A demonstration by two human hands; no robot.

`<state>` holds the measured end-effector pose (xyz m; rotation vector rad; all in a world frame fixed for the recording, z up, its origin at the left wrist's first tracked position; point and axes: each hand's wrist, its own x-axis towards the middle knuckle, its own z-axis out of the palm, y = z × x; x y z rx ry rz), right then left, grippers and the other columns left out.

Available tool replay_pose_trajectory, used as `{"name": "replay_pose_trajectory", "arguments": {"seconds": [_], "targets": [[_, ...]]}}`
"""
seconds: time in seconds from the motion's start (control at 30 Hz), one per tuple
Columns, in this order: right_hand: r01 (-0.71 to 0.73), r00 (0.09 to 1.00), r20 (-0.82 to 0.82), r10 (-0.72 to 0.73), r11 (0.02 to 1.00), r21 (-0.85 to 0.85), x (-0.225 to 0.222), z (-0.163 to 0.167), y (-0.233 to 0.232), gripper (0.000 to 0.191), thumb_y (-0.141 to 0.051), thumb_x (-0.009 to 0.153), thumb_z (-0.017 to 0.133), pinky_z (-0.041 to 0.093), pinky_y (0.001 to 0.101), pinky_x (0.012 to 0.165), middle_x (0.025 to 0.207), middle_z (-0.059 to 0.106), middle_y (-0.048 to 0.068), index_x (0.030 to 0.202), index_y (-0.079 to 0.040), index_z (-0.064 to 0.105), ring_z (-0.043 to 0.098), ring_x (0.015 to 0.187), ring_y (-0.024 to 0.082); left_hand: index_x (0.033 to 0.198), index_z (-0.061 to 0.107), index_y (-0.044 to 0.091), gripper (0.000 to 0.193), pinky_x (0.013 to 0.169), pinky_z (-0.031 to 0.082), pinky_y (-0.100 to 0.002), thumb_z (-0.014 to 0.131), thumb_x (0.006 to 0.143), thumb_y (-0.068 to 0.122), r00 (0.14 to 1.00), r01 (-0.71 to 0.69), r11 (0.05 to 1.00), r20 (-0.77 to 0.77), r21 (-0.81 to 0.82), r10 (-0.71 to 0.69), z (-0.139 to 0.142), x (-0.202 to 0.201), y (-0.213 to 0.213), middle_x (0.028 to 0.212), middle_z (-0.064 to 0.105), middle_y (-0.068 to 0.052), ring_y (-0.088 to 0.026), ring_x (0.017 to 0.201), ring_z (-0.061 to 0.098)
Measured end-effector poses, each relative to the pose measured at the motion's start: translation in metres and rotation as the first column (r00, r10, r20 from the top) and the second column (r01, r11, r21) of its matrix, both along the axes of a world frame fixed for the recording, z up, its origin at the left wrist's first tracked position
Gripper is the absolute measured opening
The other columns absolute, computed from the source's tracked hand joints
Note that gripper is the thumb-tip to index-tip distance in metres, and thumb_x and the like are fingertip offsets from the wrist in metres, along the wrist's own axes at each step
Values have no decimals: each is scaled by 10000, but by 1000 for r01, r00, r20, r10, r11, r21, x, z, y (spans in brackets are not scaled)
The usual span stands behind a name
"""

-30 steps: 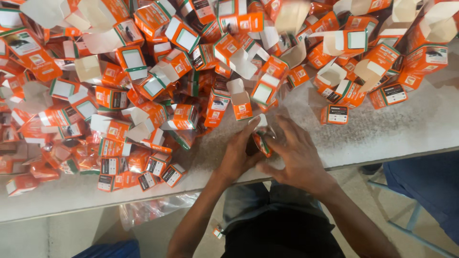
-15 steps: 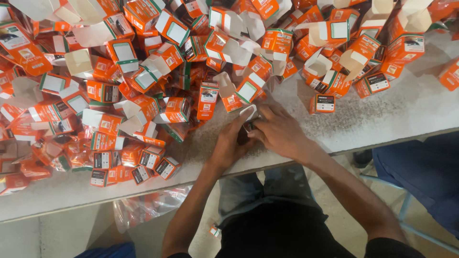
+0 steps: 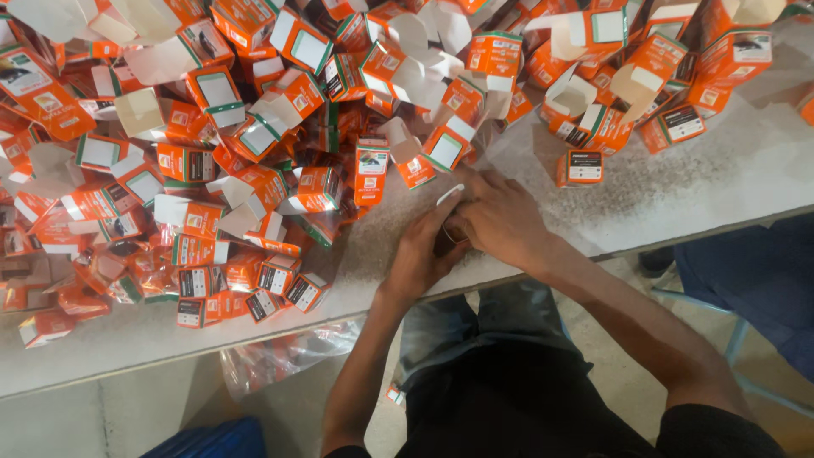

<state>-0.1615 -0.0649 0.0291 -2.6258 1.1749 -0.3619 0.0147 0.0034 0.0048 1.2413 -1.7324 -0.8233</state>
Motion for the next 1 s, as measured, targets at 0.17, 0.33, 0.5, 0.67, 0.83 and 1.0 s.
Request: {"name": "replay_pose_trajectory", "arguments": {"seconds": [0.17,0.33,0.5,0.67,0.83,1.0], "targets": [[175,965,186,-185,982,70,-11,-12,23,276,-420,910,741,533,433,981,1410,593,14,1064,-200,805,606,1183,215,1513,467,101,800,892,573,-396,865,819,84,1000,-6,999,-7,-54,6,-4,2,0,1102,694,-132,-302,968,711],[34,988,151,-5,981,-191,-21,8,38,492,-495,848,750,460,510,1059,1565,415,207,1232,-188,758,473,1394,367,1513,452,80,870,964,534,-442,857,743,59,999,2,995,46,-97,3,-4,3,-3,1191,688,-169,-379,1071,674],[38,998,-39,-42,995,-89,-9,41,36,730,-643,641,795,420,597,987,1435,435,214,1148,-123,722,430,1341,410,1516,460,102,822,997,538,-438,875,807,91,997,-10,986,76,-164,23,-3,0,-1,1225,689,-159,-365,1130,661],[36,996,-89,-27,994,102,-6,41,30,668,-581,630,846,468,507,966,1329,498,132,1111,-141,696,505,1269,319,1412,500,70,757,906,567,-436,897,770,121,990,-124,972,43,-202,135,-13,-3,7,1212,672,-199,-377,1061,686],[-24,879,473,-57,986,164,-16,1,38,620,-292,776,862,546,430,895,1319,537,167,1319,-64,669,625,1104,334,1325,496,62,610,931,618,-371,865,843,118,966,-188,982,-178,19,188,-31,-3,15,1241,731,-157,-294,1112,775],[85,763,640,-94,995,45,-20,-35,43,561,-216,891,804,593,372,873,1281,641,78,1387,-92,574,724,1035,309,1284,629,57,467,923,630,-374,817,859,7,978,-143,986,-166,-87,127,-32,3,13,1436,610,-214,-323,1167,737]]}}
